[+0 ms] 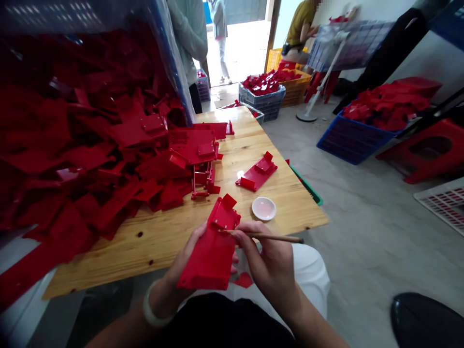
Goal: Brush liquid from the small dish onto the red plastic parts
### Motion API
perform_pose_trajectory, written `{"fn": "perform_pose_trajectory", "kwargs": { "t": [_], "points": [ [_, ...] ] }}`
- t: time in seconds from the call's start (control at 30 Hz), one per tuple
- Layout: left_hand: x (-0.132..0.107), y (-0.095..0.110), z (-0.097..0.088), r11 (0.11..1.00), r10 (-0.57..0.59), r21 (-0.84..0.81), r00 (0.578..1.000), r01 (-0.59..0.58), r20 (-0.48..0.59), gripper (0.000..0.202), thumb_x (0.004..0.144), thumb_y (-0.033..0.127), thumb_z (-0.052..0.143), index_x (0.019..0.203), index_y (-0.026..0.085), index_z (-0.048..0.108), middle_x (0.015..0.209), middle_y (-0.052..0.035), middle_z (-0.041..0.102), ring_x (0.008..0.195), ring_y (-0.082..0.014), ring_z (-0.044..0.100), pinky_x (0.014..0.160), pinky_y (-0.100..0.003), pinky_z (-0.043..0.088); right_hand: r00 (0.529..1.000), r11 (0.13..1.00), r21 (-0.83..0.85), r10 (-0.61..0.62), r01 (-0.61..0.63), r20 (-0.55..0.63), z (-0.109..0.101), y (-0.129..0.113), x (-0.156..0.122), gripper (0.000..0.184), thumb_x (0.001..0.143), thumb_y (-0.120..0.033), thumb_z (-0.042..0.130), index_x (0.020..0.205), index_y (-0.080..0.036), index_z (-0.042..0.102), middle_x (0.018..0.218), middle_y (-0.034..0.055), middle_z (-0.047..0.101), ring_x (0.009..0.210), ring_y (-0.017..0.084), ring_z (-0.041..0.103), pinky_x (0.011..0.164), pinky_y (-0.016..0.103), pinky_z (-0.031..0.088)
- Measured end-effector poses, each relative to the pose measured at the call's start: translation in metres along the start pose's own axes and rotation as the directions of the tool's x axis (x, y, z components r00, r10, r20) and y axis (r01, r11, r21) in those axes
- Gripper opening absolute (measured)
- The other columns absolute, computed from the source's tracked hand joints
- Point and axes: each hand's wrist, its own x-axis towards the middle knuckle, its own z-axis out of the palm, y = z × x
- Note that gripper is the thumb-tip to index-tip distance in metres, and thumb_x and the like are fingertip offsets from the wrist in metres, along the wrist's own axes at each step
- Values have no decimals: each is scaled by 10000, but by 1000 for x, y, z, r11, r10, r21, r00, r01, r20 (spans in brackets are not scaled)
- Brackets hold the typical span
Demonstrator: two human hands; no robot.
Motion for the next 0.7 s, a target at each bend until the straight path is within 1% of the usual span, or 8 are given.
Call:
{"fn": "perform_pose_trajectory", "kwargs": {
  "t": [0.1,0.2,0.3,0.33,0.4,0.47,0.57,0.7],
  "points": [
    [3,0,-1,1000,-22,3,999,22,-40,834,1114,704,287,1281,26,743,896,-206,820,708,-289,789,724,-371,618,999,999,-22,-28,27,-23,-1,1,2,146,1071,-180,723,1109,-301,796,948,-30,815,742,127,778,709,222,638],
    [4,2,-2,998,-25,57,997,29,-72,813,1110,711,305,1217,51,767,789,-170,797,635,-270,758,672,-357,597,998,998,-41,-55,54,-31,-5,0,5,121,1059,-196,734,1066,-291,808,893,-31,813,711,122,773,696,200,630],
    [10,19,1,957,132,267,990,-116,-41,713,1061,737,475,1207,109,779,812,-151,812,727,-299,790,723,-383,620,989,999,-30,-36,32,-146,-15,1,8,114,1056,-227,733,1030,-279,830,805,-26,800,664,120,760,657,179,625],
    [15,30,4,904,226,376,974,-205,-14,662,1038,728,545,1204,134,783,858,-147,826,785,-306,801,742,-384,624,978,1000,-11,-25,23,-206,-20,2,9,107,1052,-248,738,1015,-272,836,789,-20,800,652,126,760,647,184,630],
    [31,59,14,723,407,589,911,-362,61,540,1015,660,642,1182,170,796,982,-135,846,909,-300,803,787,-369,623,947,999,39,7,6,-322,-28,6,9,111,1037,-305,762,982,-251,841,783,3,807,644,147,766,639,209,646],
    [54,94,29,535,511,729,851,-428,124,407,1026,542,677,1141,174,807,1069,-120,844,956,-273,786,804,-339,608,911,995,93,59,-23,-409,-35,12,8,173,1014,-380,792,951,-226,837,772,26,807,635,166,763,629,236,656],
    [101,143,60,391,561,821,815,-416,146,261,1047,378,697,1111,143,792,1066,-109,823,902,-217,755,800,-315,592,853,981,166,172,-102,-493,-44,23,4,288,972,-486,832,932,-201,830,768,45,799,636,180,749,615,255,656],
    [162,178,97,207,605,928,786,-309,127,287,1073,409,714,1213,159,741,1170,-83,769,975,-210,745,876,-391,646,841,962,208,257,-176,-476,-61,38,-4,407,884,-584,893,917,-182,835,763,73,812,616,216,766,606,292,683]
  ]
}}
